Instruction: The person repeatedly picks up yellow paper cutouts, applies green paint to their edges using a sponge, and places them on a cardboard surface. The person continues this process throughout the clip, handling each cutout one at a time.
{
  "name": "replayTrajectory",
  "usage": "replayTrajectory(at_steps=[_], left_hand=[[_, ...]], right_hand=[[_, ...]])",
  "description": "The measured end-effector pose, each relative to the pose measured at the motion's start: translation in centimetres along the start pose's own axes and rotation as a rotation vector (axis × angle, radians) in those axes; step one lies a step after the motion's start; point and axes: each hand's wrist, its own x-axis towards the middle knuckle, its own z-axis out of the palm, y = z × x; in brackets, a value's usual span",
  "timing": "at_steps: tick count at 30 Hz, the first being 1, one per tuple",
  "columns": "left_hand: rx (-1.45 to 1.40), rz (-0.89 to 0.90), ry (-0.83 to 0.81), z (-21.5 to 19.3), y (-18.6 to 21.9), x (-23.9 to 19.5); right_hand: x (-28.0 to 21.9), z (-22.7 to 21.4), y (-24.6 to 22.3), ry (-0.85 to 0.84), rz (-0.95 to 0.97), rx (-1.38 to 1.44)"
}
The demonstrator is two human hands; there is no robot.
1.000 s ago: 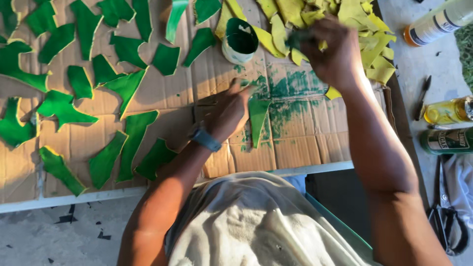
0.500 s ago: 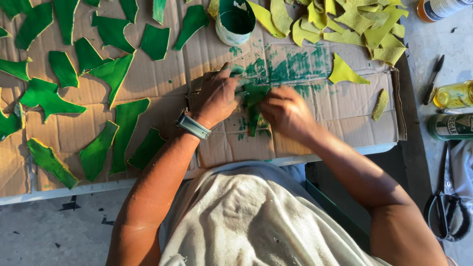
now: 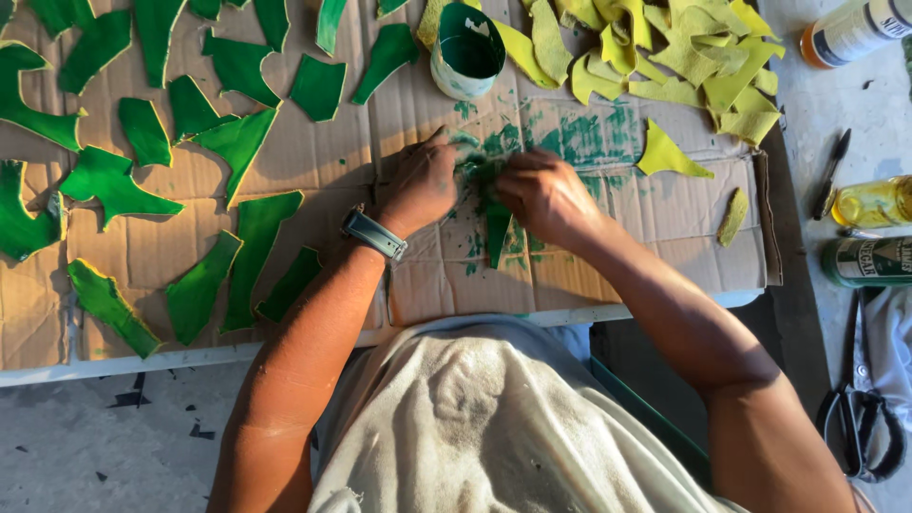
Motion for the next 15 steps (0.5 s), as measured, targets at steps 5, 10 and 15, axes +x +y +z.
replayTrajectory(at_steps=[5,10,15], left_hand=[[-0.055,-0.140,-0.146,-0.5,-0.1,0.8],[-0.009,-0.133,-0.232,-1.2,0.3,0.7],[0.046,-0.043,-0.084,-0.8,0.8,0.8]], right_hand=[[3.1,-2.0,3.2,0.157,0.150,0.011],[-0.3,-4.6,-1.4,0.061,0.115,0.050],[-5.0,-3.2,-5.6,-0.068,0.054,0.183]])
